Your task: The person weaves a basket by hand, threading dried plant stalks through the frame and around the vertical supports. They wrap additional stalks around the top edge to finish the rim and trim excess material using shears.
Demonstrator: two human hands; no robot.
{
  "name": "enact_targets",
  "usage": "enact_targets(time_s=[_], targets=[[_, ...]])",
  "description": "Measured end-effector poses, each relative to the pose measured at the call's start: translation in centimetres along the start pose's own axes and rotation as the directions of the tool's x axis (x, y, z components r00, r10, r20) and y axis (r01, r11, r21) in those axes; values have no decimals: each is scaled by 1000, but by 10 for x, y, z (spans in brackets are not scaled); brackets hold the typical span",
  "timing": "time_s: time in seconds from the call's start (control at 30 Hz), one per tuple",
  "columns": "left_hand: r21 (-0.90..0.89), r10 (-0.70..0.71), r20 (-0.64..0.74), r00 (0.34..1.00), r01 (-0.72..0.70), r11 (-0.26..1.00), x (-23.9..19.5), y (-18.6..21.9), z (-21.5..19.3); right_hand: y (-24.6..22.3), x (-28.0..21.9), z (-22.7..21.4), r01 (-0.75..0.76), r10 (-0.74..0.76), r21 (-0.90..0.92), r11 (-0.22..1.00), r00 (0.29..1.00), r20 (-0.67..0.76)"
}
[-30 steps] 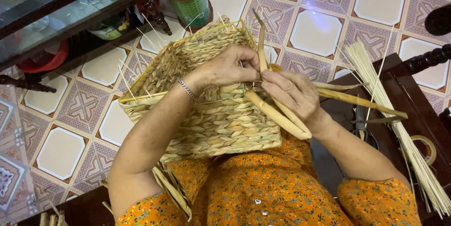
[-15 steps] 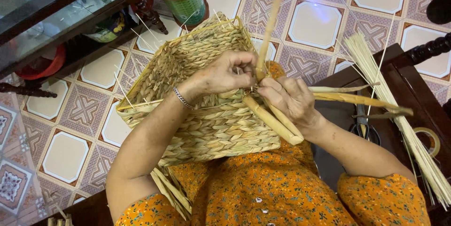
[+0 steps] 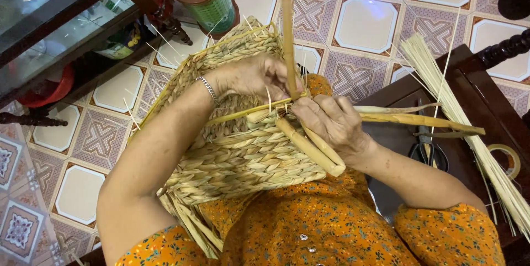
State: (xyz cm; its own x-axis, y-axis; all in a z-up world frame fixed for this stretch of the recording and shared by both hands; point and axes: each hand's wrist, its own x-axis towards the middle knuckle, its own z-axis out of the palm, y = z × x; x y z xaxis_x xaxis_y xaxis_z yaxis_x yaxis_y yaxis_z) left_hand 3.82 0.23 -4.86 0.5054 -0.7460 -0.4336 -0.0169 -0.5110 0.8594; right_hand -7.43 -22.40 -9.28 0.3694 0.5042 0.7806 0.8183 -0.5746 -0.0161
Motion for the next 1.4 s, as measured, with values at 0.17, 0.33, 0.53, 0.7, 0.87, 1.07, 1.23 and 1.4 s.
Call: enact_targets(time_s=[0.17, 0.33, 0.53, 0.7, 0.87, 1.07, 1.23, 1.4], targets=[[-127, 120, -6, 993, -120, 985, 1, -24, 7, 0, 7, -5, -47, 51, 178, 983, 998, -20], [-204, 193, 11, 981, -187, 961, -8, -29, 11, 8, 0, 3, -118, 189, 492, 863, 977, -97], [-153, 209, -79, 975, -219, 964, -10, -27, 15, 45, -1, 1, -457, 409, 833, 311, 856, 317], [-147, 141, -156, 978, -165, 975, -2, -34, 21, 55, 9, 5, -495, 295, 587, 640, 865, 407], [34, 173, -269, 947, -170, 985, -2, -15, 24, 59, 10, 11, -405, 223, 552, 729, 903, 368], [290, 207, -327, 922, -110, 951, -6, -4, 23, 57, 14, 11, -504, 207, 656, 562, 853, 479], [177, 142, -270, 952, -96, 980, -30, 10, 21, 45, 22, 11, -391, 298, 615, 685, 920, 253], [119, -204, -213, 956, 232, 965, -79, 118, 68, 45, -6, 42, -573, 520, 693, 439, 790, 324]])
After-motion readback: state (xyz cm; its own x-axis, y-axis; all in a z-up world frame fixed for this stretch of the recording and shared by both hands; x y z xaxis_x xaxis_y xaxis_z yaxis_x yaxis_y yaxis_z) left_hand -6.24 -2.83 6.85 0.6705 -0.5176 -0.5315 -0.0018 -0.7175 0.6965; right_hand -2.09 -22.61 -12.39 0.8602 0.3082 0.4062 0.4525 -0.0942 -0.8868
